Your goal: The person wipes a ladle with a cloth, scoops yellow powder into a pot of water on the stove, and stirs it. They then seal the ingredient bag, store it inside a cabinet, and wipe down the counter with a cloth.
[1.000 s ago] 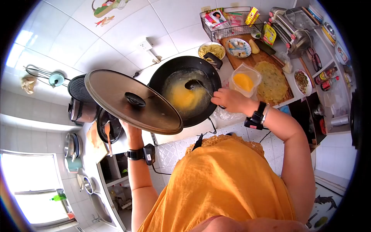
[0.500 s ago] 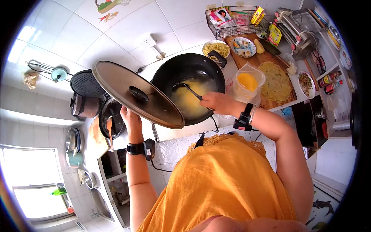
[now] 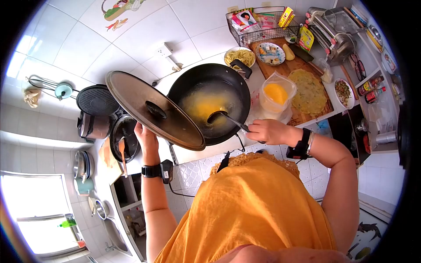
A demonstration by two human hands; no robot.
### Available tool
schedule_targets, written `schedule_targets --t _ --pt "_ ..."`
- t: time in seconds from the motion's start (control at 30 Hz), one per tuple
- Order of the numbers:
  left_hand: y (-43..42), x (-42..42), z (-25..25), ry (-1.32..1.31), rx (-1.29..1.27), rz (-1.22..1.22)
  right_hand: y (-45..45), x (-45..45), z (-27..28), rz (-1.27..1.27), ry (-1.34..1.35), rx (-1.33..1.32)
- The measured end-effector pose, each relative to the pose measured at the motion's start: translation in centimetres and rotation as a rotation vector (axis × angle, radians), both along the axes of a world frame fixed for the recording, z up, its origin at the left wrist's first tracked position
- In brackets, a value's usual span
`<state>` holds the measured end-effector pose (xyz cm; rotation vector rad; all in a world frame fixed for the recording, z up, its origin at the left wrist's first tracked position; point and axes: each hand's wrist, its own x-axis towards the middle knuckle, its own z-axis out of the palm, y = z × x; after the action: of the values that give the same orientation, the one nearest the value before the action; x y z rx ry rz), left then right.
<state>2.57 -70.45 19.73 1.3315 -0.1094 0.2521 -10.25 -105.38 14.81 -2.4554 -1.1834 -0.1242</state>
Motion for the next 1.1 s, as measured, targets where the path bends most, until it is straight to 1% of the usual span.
schedule_targets --t 0.1,0.17,0.33,0.4,0.43,0.5,0.63,0.8,0.87,0.9,0.97,1.0,1.07,1.1 --pt "1.0 0.2 -0.6 0.013 -0.012 -0.036 0.0 0.1 -0.2 0.01 -0.031 -0.002" --pt "1.0 0.2 -0.7 0.012 -0.014 -0.037 0.7 0.9 -0.8 0.021 -0.117 0.023" --pt "1.1 0.0 -0.7 -0.012 -0.049 -0.027 2.4 3.7 -1.8 0.019 -0.152 -0.001" --pt "1.5 0.0 -1.0 0.016 0.009 -0.033 2.9 4.9 -2.4 0.025 -0.157 -0.003" --pt "1.6 0.0 -1.1 0.017 0.008 -0.03 3.2 5.4 -2.6 -0.004 -0.172 -0.006" --pt "1.5 -0.1 -1.2 -0.003 -0.082 -0.07 3.7 6.5 -2.9 -0.029 -0.186 -0.008" --pt "1.1 -0.6 -0.6 0.016 -0.099 -0.054 4.0 8.2 -2.8 -0.097 -0.189 -0.037" --pt "2.0 -0.4 -1.5 -0.045 0.024 -0.049 3.0 8.7 -3.3 -0.165 -0.216 -0.063" --pt "2.2 -0.5 -1.5 -0.053 0.034 -0.041 2.2 7.7 -3.1 -0.261 -0.154 -0.129" --pt "2.3 -0.5 -1.5 -0.062 0.044 -0.036 1.9 7.0 -3.1 -0.259 -0.154 -0.129" --pt "2.4 -0.4 -1.6 -0.039 0.048 -0.022 1.6 5.6 -3.1 -0.341 -0.12 0.078" --pt "2.4 -0.3 -1.6 -0.017 0.053 -0.009 1.7 5.1 -3.0 -0.342 -0.118 0.076" --pt "2.2 -0.2 -1.6 -0.007 0.021 -0.01 2.0 4.2 -2.7 -0.438 -0.058 0.234" --pt "2.1 -0.2 -1.6 -0.001 -0.01 -0.009 2.2 4.0 -2.7 -0.442 -0.059 0.235"
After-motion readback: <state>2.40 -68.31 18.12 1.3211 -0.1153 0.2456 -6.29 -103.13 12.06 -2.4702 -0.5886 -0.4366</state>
